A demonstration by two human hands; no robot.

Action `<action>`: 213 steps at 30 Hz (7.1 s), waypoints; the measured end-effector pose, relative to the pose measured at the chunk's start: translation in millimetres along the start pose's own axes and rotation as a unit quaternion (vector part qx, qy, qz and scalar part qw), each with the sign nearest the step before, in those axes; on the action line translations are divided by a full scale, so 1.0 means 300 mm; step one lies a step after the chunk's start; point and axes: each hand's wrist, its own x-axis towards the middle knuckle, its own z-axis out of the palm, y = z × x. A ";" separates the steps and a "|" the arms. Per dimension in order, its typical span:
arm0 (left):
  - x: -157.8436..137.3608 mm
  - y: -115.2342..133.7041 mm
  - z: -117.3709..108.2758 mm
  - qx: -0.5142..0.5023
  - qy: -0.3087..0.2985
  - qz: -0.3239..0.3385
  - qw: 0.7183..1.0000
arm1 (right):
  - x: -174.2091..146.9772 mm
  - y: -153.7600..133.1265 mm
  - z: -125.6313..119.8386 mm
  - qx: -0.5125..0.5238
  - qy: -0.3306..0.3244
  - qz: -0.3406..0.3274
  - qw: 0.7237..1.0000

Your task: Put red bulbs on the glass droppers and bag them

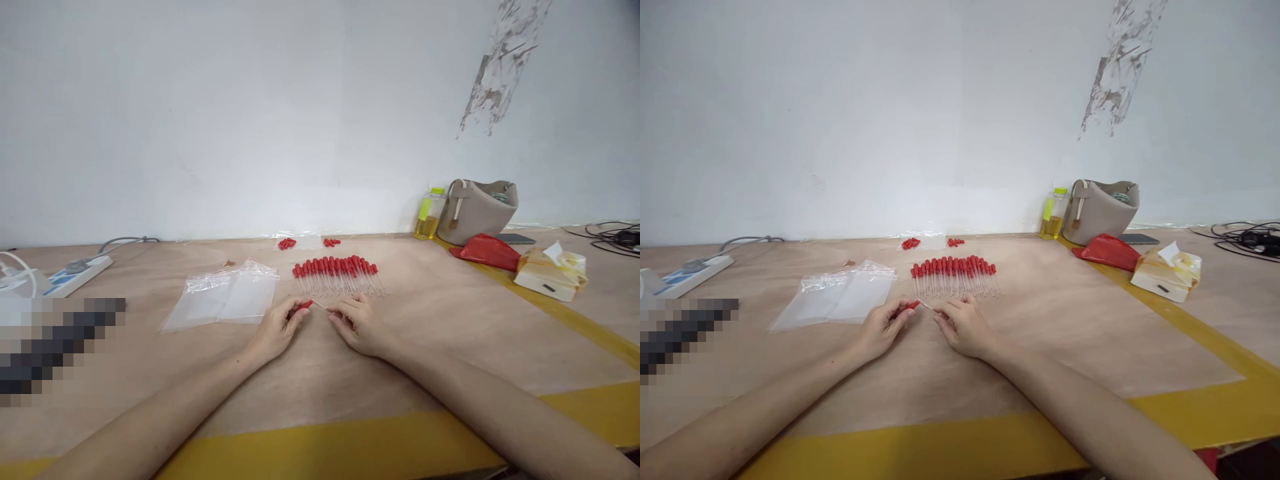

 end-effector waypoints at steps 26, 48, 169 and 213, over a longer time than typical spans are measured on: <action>-0.013 0.031 -0.007 0.033 -0.062 0.060 0.996 | 0.002 0.040 -0.030 -0.125 -0.045 -0.085 0.987; 0.000 0.028 -0.010 0.157 -0.064 0.153 0.973 | 0.023 -0.022 0.025 -0.019 -0.104 0.070 0.992; -0.029 0.028 -0.083 0.076 -0.252 0.098 0.960 | 0.268 0.365 -0.019 -0.024 0.007 0.440 0.898; -0.029 0.009 -0.069 0.073 -0.219 0.060 0.971 | -0.071 0.158 -0.153 0.092 -0.109 0.144 0.979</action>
